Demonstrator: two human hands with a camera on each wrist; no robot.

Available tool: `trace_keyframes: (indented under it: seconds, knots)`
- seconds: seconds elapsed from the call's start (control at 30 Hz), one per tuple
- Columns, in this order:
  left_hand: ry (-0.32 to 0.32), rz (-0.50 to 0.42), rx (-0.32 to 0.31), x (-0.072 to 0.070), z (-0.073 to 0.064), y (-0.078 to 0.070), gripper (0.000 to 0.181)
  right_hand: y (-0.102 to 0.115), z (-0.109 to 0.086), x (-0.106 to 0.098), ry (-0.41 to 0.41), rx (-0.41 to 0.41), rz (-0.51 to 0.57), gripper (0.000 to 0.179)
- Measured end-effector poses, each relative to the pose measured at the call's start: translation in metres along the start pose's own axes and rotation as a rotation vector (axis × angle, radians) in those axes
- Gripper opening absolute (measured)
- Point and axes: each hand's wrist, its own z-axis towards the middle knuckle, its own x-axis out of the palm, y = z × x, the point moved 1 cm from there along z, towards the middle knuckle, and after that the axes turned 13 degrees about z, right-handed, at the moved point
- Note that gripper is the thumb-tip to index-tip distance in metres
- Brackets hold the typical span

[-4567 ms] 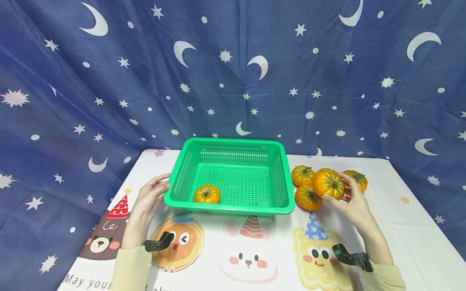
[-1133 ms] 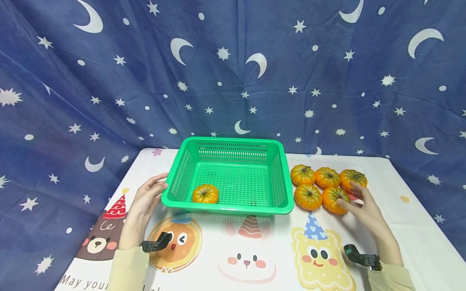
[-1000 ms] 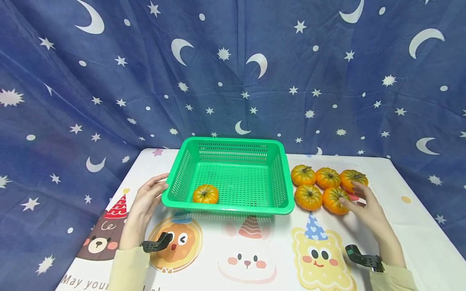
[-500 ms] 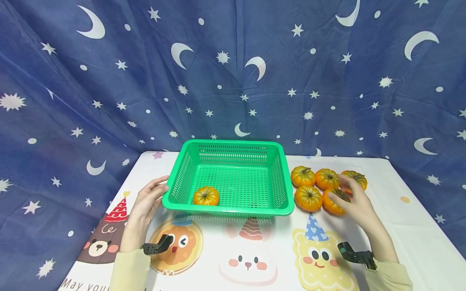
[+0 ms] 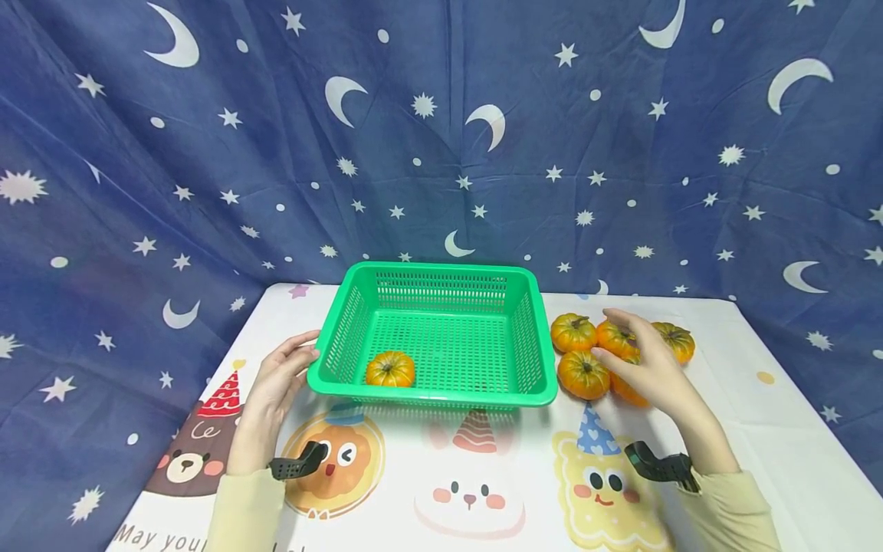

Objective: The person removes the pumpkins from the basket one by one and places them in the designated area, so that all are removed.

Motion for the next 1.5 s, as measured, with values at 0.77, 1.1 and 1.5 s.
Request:
trace_keyframes:
  seconds: [0.77, 1.1, 1.5]
  knots:
    - [-0.005, -0.012, -0.009, 0.0, 0.001, -0.001, 0.026, 0.074, 0.035, 0.025, 0.187, -0.127, -0.089, 0.064]
    - [-0.005, -0.009, -0.008, 0.0, 0.001, -0.002, 0.025, 0.095, 0.056, 0.044, 0.275, -0.168, -0.066, 0.062]
    - [-0.004, -0.001, -0.017, 0.0, -0.001, -0.003, 0.029, 0.115, 0.077, 0.074, 0.37, -0.241, -0.075, 0.06]
